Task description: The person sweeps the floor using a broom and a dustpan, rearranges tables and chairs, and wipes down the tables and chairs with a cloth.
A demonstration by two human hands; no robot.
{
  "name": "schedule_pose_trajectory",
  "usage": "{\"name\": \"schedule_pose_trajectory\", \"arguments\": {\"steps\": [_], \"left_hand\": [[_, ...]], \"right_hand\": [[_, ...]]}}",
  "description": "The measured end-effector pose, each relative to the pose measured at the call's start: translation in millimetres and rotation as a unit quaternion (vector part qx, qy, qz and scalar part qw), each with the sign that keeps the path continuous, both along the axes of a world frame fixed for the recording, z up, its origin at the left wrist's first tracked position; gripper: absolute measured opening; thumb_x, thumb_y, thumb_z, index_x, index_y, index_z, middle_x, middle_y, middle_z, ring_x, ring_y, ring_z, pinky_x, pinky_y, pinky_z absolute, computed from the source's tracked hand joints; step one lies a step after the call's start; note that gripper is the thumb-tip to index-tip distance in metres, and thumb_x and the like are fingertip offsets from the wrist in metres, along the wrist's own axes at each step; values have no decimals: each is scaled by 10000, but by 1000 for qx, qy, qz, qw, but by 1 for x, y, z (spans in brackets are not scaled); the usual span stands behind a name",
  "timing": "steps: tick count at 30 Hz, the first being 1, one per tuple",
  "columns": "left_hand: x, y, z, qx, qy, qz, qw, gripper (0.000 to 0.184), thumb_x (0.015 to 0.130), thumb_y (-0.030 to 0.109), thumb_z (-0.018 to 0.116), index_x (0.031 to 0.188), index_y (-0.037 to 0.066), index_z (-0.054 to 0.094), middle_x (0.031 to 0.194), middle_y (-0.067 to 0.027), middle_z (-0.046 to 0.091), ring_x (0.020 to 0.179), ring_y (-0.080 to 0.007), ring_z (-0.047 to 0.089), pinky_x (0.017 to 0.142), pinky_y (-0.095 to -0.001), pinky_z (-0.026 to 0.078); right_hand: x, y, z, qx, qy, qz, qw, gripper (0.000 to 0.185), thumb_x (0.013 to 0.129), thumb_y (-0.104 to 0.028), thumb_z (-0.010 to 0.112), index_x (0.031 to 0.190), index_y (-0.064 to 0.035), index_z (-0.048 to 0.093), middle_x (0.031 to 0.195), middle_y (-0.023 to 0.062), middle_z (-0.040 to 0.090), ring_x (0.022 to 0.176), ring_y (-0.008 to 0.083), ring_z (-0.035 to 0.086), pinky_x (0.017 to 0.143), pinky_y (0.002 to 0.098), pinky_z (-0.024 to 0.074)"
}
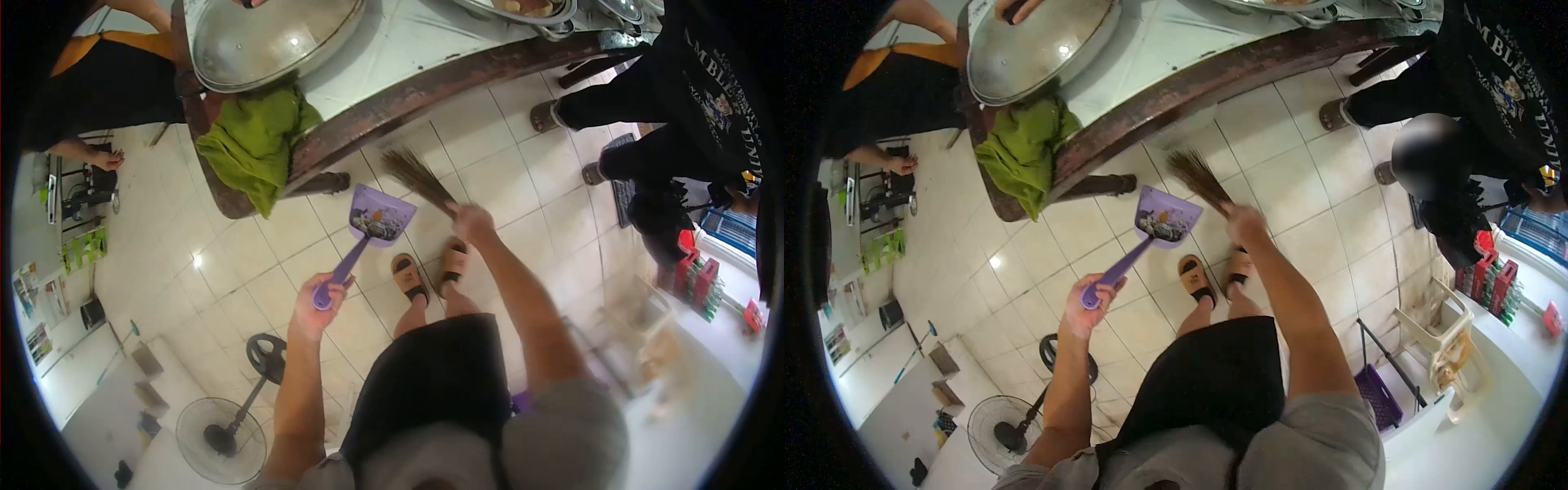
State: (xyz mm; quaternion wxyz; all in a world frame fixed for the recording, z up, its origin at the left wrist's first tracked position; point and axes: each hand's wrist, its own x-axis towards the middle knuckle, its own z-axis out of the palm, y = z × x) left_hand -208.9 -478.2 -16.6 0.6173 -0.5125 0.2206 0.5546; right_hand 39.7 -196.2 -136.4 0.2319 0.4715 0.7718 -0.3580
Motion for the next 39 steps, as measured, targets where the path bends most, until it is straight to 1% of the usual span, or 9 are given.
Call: {"name": "schedule_pose_trajectory", "arguments": {"steps": [6, 13, 17, 20, 23, 27, 34, 36, 39], "left_hand": [[-1, 4, 1, -16, 16, 24, 999, 407, 911, 78, 483, 1233, -143, 369, 1162, -250, 466, 674, -152, 542, 533, -215, 483], [-3, -1, 16, -16, 17, 55, 998, 375, 912, 55, 487, 1225, -127, 387, 1192, -259, 467, 671, -141, 525, 507, -208, 457], [-5, -9, 25, -23, 65, 15, 998, 377, 916, 52, 485, 1233, -125, 383, 1192, -262, 470, 668, -131, 515, 502, -203, 448], [-20, -10, 16, -36, -1, 71, 997, 517, 928, 88, 446, 1353, -123, 241, 1216, -257, 441, 691, -150, 495, 515, -228, 458], [-22, -5, 15, -63, -12, 45, 997, 381, 926, 71, 480, 1234, -126, 373, 1187, -253, 476, 669, -136, 514, 499, -208, 448], [-24, -9, 11, -53, 23, -31, 998, 389, 928, 85, 483, 1286, -12, 365, 1170, -253, 484, 664, -155, 515, 492, -225, 454], [-20, -4, 7, -29, 72, -106, 991, 450, 914, 81, 509, 1286, -84, 317, 1193, -213, 466, 644, -116, 498, 497, -204, 444], [-25, -6, 7, -26, 76, -129, 988, 445, 915, 83, 511, 1285, -79, 322, 1190, -211, 467, 647, -119, 500, 495, -203, 441], [-36, -17, 9, -16, 66, -162, 984, 440, 918, 84, 508, 1292, -63, 330, 1202, -218, 454, 652, -127, 504, 495, -204, 443]], "right_hand": [[4, -14, -7, -43, -100, 109, 988, 452, 837, -140, 553, 1279, -232, 577, 1145, 156, 646, 1024, 306, 638, 867, 391, 525], [99, 4, 41, -50, 101, -132, 985, 664, 763, -284, 702, 1365, -100, 492, 1175, 193, 637, 1048, 288, 636, 914, 344, 502], [51, 24, -29, -43, 77, -280, 956, 690, 769, -254, 706, 1370, -23, 458, 1166, 204, 641, 1041, 290, 640, 900, 341, 506], [36, -29, -111, -49, 21, -167, 984, 620, 770, -221, 677, 1365, -188, 504, 1095, 217, 654, 1035, 313, 638, 899, 395, 504], [47, -104, -52, -69, -85, -76, 991, 596, 774, -168, 593, 1357, -259, 509, 1052, 197, 669, 1036, 365, 622, 918, 454, 488], [56, -84, 63, -93, 13, -85, 992, 603, 783, -160, 587, 1370, -256, 490, 1066, 202, 658, 991, 372, 634, 886, 427, 513], [-1, -118, -42, -35, -41, -163, 985, 520, 851, -222, 496, 1371, -213, 474, 1044, 207, 656, 1014, 356, 618, 848, 439, 511], [42, -197, -95, 78, 38, -42, 995, 545, 841, -235, 551, 1379, -200, 468, 1044, 190, 665, 1012, 353, 623, 864, 440, 507], [57, -193, 35, -86, 16, -147, 985, 645, 782, -271, 659, 1386, -141, 475, 1122, 192, 654, 977, 339, 640, 859, 406, 514]]}}
